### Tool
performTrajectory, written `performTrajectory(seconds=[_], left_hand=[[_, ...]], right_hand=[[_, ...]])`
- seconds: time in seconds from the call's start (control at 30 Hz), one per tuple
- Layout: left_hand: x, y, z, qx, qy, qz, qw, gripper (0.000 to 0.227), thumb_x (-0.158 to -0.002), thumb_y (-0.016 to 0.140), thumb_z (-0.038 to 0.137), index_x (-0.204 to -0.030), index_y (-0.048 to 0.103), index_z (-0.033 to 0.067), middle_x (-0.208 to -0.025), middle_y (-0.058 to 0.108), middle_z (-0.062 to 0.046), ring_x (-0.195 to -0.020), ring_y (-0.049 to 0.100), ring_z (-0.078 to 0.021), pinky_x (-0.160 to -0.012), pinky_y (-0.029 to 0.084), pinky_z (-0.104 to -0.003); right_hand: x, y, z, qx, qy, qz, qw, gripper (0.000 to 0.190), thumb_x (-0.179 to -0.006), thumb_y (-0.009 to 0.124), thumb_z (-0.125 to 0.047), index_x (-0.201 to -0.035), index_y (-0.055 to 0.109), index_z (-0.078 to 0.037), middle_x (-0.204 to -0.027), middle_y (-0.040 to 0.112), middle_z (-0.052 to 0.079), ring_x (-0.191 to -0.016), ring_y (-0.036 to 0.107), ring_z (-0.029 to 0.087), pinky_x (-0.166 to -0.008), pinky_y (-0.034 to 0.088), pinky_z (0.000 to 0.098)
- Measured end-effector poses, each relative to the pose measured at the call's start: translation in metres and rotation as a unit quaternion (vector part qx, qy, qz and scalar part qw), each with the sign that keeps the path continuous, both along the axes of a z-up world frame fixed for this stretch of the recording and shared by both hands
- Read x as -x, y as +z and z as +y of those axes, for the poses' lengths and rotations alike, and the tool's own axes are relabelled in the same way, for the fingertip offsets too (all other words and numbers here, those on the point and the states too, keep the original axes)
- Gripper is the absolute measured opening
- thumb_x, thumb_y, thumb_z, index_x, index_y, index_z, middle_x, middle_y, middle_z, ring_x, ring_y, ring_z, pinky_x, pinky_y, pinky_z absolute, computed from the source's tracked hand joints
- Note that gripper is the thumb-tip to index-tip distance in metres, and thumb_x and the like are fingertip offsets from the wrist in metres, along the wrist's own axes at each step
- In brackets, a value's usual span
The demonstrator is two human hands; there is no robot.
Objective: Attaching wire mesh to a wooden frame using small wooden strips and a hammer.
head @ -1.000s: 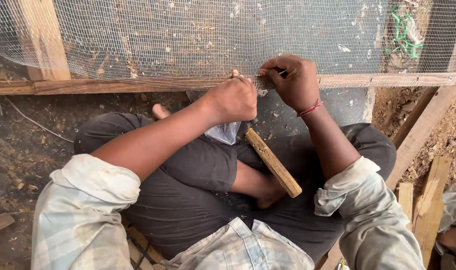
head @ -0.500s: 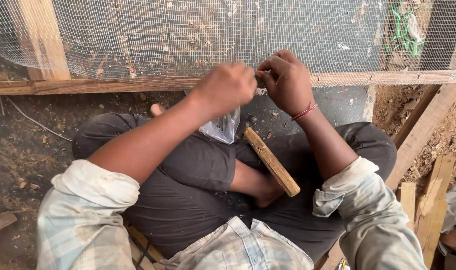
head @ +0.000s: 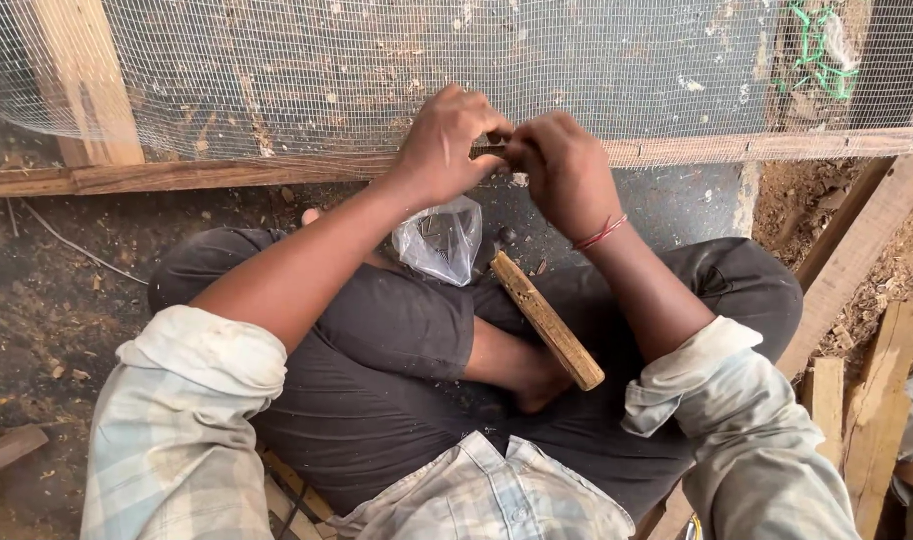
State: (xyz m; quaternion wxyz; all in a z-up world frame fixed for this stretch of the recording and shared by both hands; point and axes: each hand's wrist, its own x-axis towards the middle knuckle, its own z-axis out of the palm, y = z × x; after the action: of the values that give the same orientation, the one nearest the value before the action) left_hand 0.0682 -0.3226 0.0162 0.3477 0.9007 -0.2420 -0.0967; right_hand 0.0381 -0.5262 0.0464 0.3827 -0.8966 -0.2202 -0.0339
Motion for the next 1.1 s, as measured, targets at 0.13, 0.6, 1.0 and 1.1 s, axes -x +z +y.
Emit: performTrajectory(seconds=[0.13, 0.6, 1.0, 1.1], left_hand=[[0.001, 0.013, -0.001, -0.009, -0.023, -0.050, 0.998, 0.057, -0.067, 0.095, 0.038, -0.109, 0.070, 0.0079, -0.100, 0.063, -0.006, -0.097, 0.057, -0.0241, -0.090, 0.048, -0.041], [0.006, 0.028, 0.003, -0.064, -0.070, -0.130, 0.987, 0.055, -0.076, 0.090, 0.028, -0.116, 0.062, 0.0031, -0.106, 0.057, -0.009, -0.098, 0.063, -0.0226, -0.087, 0.049, -0.042], [-0.002, 0.010, 0.001, 0.041, -0.024, 0.020, 0.999, 0.053, -0.064, 0.098, 0.030, -0.103, 0.071, 0.0074, -0.097, 0.062, -0.004, -0.090, 0.062, -0.0192, -0.084, 0.052, -0.038], [-0.001, 0.015, 0.000, 0.087, 0.011, 0.082, 0.993, 0.048, -0.067, 0.098, 0.026, -0.104, 0.074, 0.0076, -0.094, 0.061, -0.001, -0.082, 0.060, -0.0140, -0.075, 0.054, -0.032]], right_hand=[[-0.014, 0.005, -0.002, -0.066, -0.038, 0.141, 0.987, 0.007, -0.104, 0.069, -0.010, -0.101, 0.068, -0.003, -0.090, 0.073, 0.009, -0.080, 0.078, 0.021, -0.067, 0.061, 0.0322], [-0.018, 0.011, -0.002, 0.003, -0.011, 0.048, 0.999, 0.006, -0.097, 0.074, -0.005, -0.100, 0.071, 0.001, -0.090, 0.071, 0.014, -0.076, 0.071, 0.027, -0.066, 0.056, 0.0373], [-0.012, 0.002, 0.001, -0.002, -0.015, 0.028, 0.999, 0.006, -0.093, 0.075, -0.003, -0.095, 0.070, -0.001, -0.091, 0.067, 0.014, -0.077, 0.067, 0.032, -0.066, 0.054, 0.0414], [-0.007, 0.005, 0.004, -0.012, -0.037, 0.034, 0.999, 0.006, -0.093, 0.076, -0.003, -0.094, 0.070, -0.001, -0.086, 0.066, 0.014, -0.074, 0.066, 0.032, -0.064, 0.052, 0.0422]])
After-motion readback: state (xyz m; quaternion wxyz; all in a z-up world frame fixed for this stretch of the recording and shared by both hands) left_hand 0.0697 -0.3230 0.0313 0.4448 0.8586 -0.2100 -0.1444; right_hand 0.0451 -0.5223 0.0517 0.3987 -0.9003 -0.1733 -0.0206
